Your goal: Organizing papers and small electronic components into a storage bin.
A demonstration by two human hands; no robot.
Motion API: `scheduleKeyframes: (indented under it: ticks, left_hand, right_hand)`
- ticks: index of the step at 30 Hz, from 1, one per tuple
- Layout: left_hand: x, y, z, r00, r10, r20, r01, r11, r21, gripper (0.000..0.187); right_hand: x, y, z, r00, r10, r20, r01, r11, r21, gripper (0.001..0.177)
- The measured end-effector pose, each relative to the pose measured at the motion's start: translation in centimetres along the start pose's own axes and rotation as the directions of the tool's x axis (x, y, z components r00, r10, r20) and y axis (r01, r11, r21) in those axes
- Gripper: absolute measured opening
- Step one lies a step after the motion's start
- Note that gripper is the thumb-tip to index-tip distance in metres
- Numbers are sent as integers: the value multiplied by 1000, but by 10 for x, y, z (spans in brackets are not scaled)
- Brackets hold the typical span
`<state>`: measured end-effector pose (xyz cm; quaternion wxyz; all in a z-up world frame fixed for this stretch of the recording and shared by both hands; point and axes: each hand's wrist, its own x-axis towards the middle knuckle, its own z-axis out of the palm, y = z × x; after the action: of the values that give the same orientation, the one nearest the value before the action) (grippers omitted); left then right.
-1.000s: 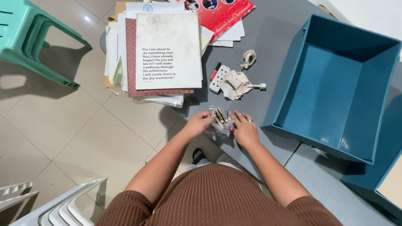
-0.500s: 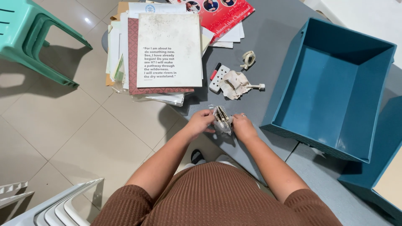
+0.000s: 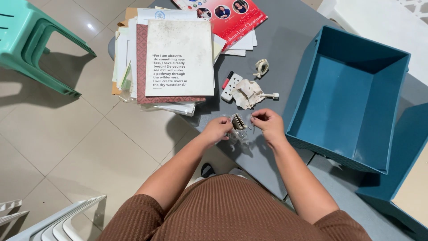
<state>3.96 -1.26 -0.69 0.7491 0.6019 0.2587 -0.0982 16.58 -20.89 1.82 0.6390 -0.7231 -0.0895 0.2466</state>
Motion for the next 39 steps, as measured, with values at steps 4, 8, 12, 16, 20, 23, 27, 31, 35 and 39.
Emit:
scheduleKeyframes:
  ticks: [4, 8, 12, 16, 20, 23, 27, 31, 35, 39]
  left_hand:
    - [-2, 8, 2, 1000, -17, 11, 17, 1000, -7, 12]
    - [-5, 12, 2, 999, -27, 17, 27, 1000, 1, 13]
    - [0, 2, -1, 1000, -10, 17, 10, 999, -30, 12]
    - [2, -1, -3, 1000, -5, 15, 5, 1000, -30, 12]
    - [0, 1, -1, 1000, -15, 4, 15, 998, -58, 13]
    - [-2, 2, 0, 1000, -17, 8, 17, 998, -55, 13]
    - [-2, -3, -5, 999, 0, -52, 1, 1000, 12, 16]
    - [-11, -2, -6, 997, 19, -79, -14, 997, 71, 16]
    - [-6, -9, -10, 995, -11, -100, 15, 999, 40, 12]
    - [-4, -16, -11, 993, 60, -99, -54, 997, 63, 17]
  right_hand:
    - [-9, -9, 20, 990, -76, 116, 54, 982, 179, 18]
    - [-14, -4, 33, 978, -93, 188, 64, 985, 158, 18]
    - [-19, 0, 40, 955, -219, 201, 215, 976, 42, 16]
    - [-28, -9, 43, 951, -248, 182, 267, 960, -85, 18]
    - [-38, -24, 48, 939, -291, 183, 326, 922, -209, 18]
    - [-43, -33, 47, 905, -383, 188, 425, 839, -338, 20]
    - [-23, -23, 31, 948, -317, -21, 280, 867, -413, 18]
    - [5, 24, -3, 965, -262, 7, 214, 773, -598, 24]
    - [-2, 47, 5, 877, -347, 334, 462, 410, -786, 49]
    - [-25, 63, 17, 894, -323, 311, 416, 342, -842, 46]
